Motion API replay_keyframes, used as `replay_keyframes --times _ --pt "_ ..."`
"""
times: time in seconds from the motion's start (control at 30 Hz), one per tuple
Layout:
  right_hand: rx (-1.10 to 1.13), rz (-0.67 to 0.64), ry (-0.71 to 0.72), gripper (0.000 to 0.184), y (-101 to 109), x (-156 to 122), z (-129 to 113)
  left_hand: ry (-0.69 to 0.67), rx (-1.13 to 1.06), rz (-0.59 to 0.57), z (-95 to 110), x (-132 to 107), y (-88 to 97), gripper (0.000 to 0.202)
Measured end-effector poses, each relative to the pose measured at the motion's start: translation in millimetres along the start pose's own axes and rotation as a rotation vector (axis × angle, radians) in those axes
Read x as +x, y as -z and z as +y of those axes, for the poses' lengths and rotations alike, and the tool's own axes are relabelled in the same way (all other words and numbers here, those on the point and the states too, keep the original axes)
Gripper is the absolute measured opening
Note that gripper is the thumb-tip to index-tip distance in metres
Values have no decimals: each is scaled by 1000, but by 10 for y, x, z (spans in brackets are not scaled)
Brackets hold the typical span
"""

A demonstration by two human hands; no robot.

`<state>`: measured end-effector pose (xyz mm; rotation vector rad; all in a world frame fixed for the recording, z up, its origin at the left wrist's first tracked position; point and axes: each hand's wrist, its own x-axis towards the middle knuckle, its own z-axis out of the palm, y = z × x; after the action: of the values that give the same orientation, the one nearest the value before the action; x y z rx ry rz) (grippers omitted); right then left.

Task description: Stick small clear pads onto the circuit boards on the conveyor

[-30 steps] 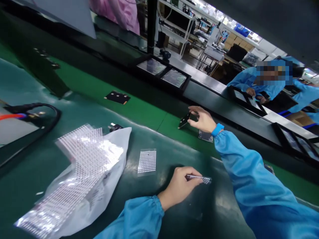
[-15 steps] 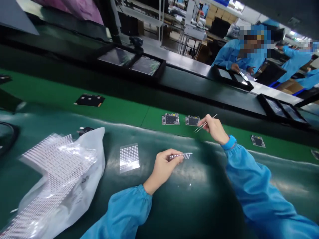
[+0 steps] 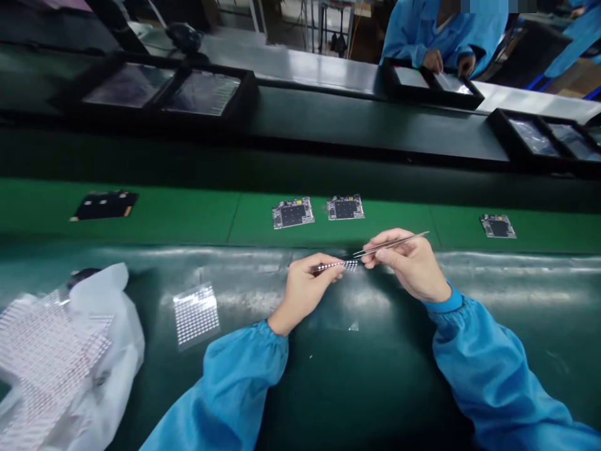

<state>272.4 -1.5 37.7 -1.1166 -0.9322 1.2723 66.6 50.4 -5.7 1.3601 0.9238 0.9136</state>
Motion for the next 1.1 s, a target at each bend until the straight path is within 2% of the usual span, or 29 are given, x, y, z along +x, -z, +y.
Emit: replay_keyframes --times 0.2,0.33,0.47,1.1 --pt "-84 45 -19 15 59 -25 4 -19 26 -12 15 10 16 5" --pt "-251 88 15 13 -24 -37 -14 -22 29 -14 21 0 17 4" --pt "-320 88 33 15 -125 -21 -42 -23 11 -21 25 -8 15 4" --pt "-361 86 20 17 -156 13 -26 -35 15 -23 14 -17 17 4"
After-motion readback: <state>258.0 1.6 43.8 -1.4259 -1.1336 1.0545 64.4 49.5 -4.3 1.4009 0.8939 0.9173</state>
